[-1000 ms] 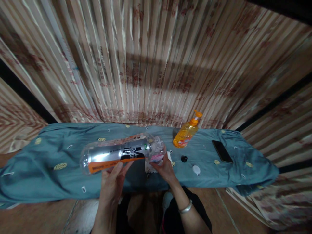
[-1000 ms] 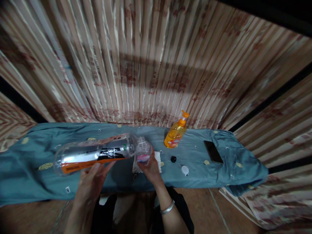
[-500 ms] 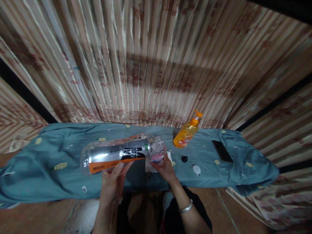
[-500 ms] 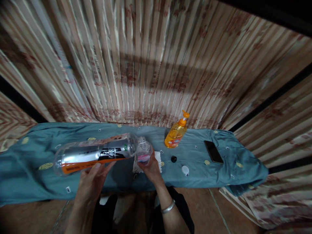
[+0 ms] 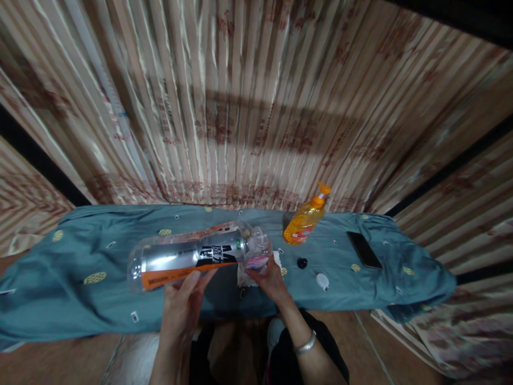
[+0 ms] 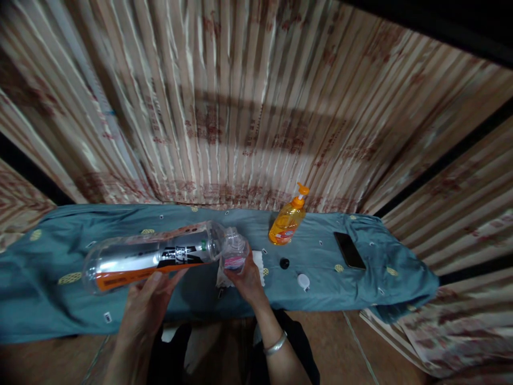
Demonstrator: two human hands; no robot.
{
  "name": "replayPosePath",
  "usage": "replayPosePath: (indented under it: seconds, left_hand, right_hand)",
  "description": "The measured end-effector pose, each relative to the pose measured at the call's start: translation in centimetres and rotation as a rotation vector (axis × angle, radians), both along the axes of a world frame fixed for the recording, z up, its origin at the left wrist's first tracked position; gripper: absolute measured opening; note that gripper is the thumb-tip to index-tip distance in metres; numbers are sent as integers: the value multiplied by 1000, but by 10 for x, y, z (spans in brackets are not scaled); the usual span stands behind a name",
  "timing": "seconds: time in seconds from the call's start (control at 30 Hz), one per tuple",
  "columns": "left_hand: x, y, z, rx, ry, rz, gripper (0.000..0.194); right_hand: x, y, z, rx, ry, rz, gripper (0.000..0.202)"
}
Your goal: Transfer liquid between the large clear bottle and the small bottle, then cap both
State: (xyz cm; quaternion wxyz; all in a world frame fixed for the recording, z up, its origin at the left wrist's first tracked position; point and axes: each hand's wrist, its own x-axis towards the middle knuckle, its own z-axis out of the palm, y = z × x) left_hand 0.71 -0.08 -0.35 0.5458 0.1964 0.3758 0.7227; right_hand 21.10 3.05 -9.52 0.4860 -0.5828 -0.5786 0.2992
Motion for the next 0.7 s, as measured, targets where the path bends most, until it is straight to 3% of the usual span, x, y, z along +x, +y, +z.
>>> replayPosePath:
  seconds: [0.17, 0.7]
  left_hand:
    - [1, -1, 3, -3, 3, -14, 33]
    - [-1, 0, -2, -4, -22, -8, 31]
  right_hand:
    - [0, -1, 2, -16, -8, -2, 78]
    - [2, 1, -3, -14, -39, 0, 66]
